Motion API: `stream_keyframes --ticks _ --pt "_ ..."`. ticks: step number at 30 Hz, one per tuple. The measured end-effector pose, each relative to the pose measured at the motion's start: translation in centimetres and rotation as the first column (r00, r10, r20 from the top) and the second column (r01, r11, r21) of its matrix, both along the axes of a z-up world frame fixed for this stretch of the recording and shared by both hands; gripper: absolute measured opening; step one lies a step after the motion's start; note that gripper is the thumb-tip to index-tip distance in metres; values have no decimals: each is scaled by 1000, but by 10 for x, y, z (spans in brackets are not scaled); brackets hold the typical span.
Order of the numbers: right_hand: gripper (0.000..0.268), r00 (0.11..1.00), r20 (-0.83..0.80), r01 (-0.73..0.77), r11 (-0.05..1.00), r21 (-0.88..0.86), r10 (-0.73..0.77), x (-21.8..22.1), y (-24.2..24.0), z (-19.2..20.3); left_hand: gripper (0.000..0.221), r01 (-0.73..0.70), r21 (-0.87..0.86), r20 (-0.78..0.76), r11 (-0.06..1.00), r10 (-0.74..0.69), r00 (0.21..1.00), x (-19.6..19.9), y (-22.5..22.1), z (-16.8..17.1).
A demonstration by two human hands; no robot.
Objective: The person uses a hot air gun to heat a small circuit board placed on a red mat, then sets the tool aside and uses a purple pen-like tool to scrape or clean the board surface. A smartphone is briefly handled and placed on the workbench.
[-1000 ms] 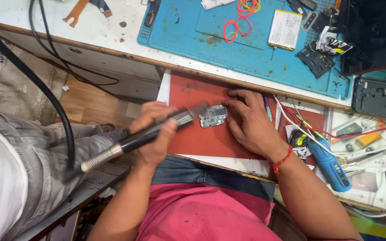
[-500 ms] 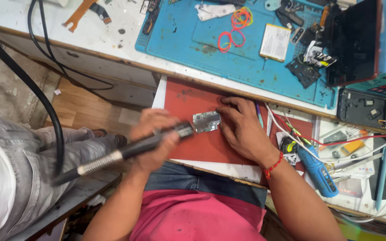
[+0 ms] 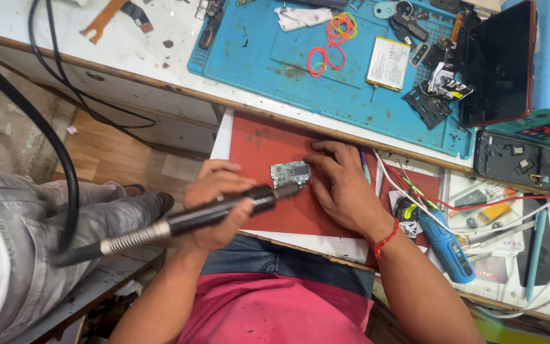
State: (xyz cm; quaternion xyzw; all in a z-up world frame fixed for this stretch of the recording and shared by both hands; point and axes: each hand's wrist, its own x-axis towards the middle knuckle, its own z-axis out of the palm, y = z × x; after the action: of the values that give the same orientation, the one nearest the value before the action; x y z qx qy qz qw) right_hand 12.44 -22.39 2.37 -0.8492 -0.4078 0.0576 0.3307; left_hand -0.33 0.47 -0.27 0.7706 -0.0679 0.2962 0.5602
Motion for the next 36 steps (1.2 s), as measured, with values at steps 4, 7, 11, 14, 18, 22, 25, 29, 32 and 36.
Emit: stream_keyframes --ticks 4,7,11,14,18,22,25,29,32,36 --pt "34 1000 -18 -2 1000 -15 2 -2 -5 -2 23 -96 21 -8 995 96 995 -3 -4 1" --pt "35 1000 -14 2 1000 -14 -2 0 -2 -1 22 -52 -22 -33 998 51 998 -3 -1 4" --pt "35 1000 -11 3 1000 -4 -3 -1 2 2 21 -68 -33 -41 997 67 997 -4 2 4" --pt "35 1000 9 -1 1000 -26 1 -2 -1 2 20 -89 -33 -44 995 87 995 -4 -1 1" --pt "34 1000 4 -15 1000 -24 15 -1 0 1 17 -192 -94 -58 977 187 981 -4 -2 0" --pt "34 1000 13 -19 1000 -14 19 0 0 2 22 -125 -13 -53 992 124 991 -4 -4 1" --pt "35 1000 4 -21 1000 -19 21 0 -2 2 25 -156 -42 -50 987 154 987 -3 -5 0" --pt "36 1000 26 -16 999 -34 16 0 0 3 24 -97 -32 -31 995 96 995 -2 -2 1" --pt "36 1000 6 -14 1000 -23 14 0 2 1 21 -92 -56 -35 994 90 995 -4 1 1" --pt "36 999 22 -22 999 -36 23 0 -2 1 22 -109 42 -40 993 111 993 -4 -3 0"
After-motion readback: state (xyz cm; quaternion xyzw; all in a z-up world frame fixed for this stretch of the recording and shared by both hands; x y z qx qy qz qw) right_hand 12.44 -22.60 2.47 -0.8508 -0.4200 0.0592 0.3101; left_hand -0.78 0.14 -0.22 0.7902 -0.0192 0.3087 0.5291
